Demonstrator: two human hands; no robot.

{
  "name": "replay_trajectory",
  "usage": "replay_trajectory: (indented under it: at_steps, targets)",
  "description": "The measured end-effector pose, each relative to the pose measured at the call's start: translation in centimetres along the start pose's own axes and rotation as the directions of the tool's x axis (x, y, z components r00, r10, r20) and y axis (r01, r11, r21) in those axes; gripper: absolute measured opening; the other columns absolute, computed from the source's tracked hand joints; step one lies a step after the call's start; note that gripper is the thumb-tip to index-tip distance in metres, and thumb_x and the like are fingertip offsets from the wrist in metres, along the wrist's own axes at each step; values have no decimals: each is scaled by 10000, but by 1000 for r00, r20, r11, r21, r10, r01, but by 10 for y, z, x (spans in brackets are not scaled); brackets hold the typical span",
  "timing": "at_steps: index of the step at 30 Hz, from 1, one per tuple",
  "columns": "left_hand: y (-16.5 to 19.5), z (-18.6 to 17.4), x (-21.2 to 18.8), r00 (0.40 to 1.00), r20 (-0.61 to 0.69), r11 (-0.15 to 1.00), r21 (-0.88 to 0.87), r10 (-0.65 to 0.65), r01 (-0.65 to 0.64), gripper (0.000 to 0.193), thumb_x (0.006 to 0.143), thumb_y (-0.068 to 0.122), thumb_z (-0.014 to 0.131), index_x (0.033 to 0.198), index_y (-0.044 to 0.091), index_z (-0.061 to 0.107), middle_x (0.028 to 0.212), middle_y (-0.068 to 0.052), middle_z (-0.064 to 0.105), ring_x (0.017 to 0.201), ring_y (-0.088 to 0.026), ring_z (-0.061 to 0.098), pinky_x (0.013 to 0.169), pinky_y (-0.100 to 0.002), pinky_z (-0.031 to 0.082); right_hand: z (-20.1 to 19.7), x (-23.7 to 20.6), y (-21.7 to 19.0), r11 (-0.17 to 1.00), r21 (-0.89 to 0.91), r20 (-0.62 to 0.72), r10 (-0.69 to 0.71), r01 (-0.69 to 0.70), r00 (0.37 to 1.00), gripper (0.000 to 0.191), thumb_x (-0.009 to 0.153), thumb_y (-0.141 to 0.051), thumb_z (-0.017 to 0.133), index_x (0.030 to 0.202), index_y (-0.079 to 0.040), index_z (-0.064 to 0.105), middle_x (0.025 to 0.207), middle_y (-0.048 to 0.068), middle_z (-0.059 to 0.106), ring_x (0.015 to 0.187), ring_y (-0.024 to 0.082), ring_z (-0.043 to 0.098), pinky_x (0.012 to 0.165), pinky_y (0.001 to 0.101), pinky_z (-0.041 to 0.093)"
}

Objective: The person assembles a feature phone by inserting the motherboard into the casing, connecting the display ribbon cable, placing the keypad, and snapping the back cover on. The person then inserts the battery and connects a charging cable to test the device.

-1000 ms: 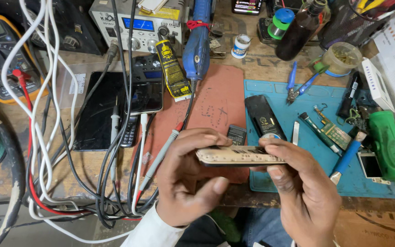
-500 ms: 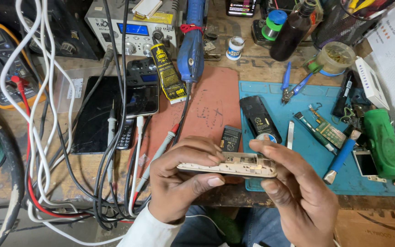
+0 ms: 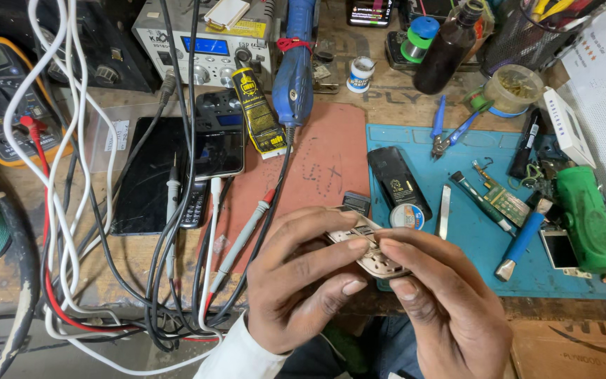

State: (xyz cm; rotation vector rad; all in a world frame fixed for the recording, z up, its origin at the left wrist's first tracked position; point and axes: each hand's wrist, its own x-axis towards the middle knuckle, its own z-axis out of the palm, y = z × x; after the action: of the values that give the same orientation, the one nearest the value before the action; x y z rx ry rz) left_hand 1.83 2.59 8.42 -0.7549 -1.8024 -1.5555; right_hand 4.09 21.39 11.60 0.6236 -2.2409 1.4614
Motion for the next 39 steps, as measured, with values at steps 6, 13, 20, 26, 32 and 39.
replay_trajectory:
  at_steps: [6,13,20,26,32,39]
  targets:
    - [-3,-2,-5,999,-27,999,-43,25,-26,304,974,118,783,1264,52,717,1192,-124,712,1166,-264,719,1060,-382,581,16,-2,-2,995,-73,-76,61,-66,995,258,979,-91,655,1222,-30,714,1243,147,739,1124,196,737,955,291,586]
    - [-9,0,-12,998,-40,980,-192,-56,47,236,993,101,761,1201,8,700,1193,-133,691,1146,-255,707,1034,-406,587,22,3,3,998,66,-70,25,-20,997,246,991,-106,665,1216,-14,698,1249,164,721,1127,196,726,967,295,596]
    - [-7,2,-15,962,-40,736,-653,-270,180,236,1067,161,716,1228,16,622,1264,-162,574,1197,-259,620,1071,-404,531,19,10,5,982,188,-27,-11,16,1000,297,996,-119,657,1269,-4,667,1285,182,696,1198,224,708,1023,327,587]
    - [-8,0,-15,999,-18,988,-150,-34,31,361,1010,174,768,1332,40,677,1333,-164,600,1217,-245,658,1048,-350,566,15,4,5,985,-127,-62,-127,118,990,274,944,-65,734,1216,-35,717,1241,135,731,1148,204,752,976,301,617]
    - [-12,-2,-20,996,-53,969,-237,-77,63,188,1052,103,728,1219,16,720,1243,-146,667,1162,-241,674,1055,-359,561,17,9,-6,991,-87,-35,-109,105,993,345,931,-72,734,1271,-49,682,1261,146,716,1184,227,730,973,297,605]
    - [-8,2,-12,964,-74,781,-604,-257,162,246,1067,135,674,1272,28,589,1352,-160,586,1302,-270,615,1173,-411,520,1,24,-1,935,-345,-17,-88,77,996,383,914,-81,735,1292,-61,676,1280,120,711,1159,232,725,958,325,565]
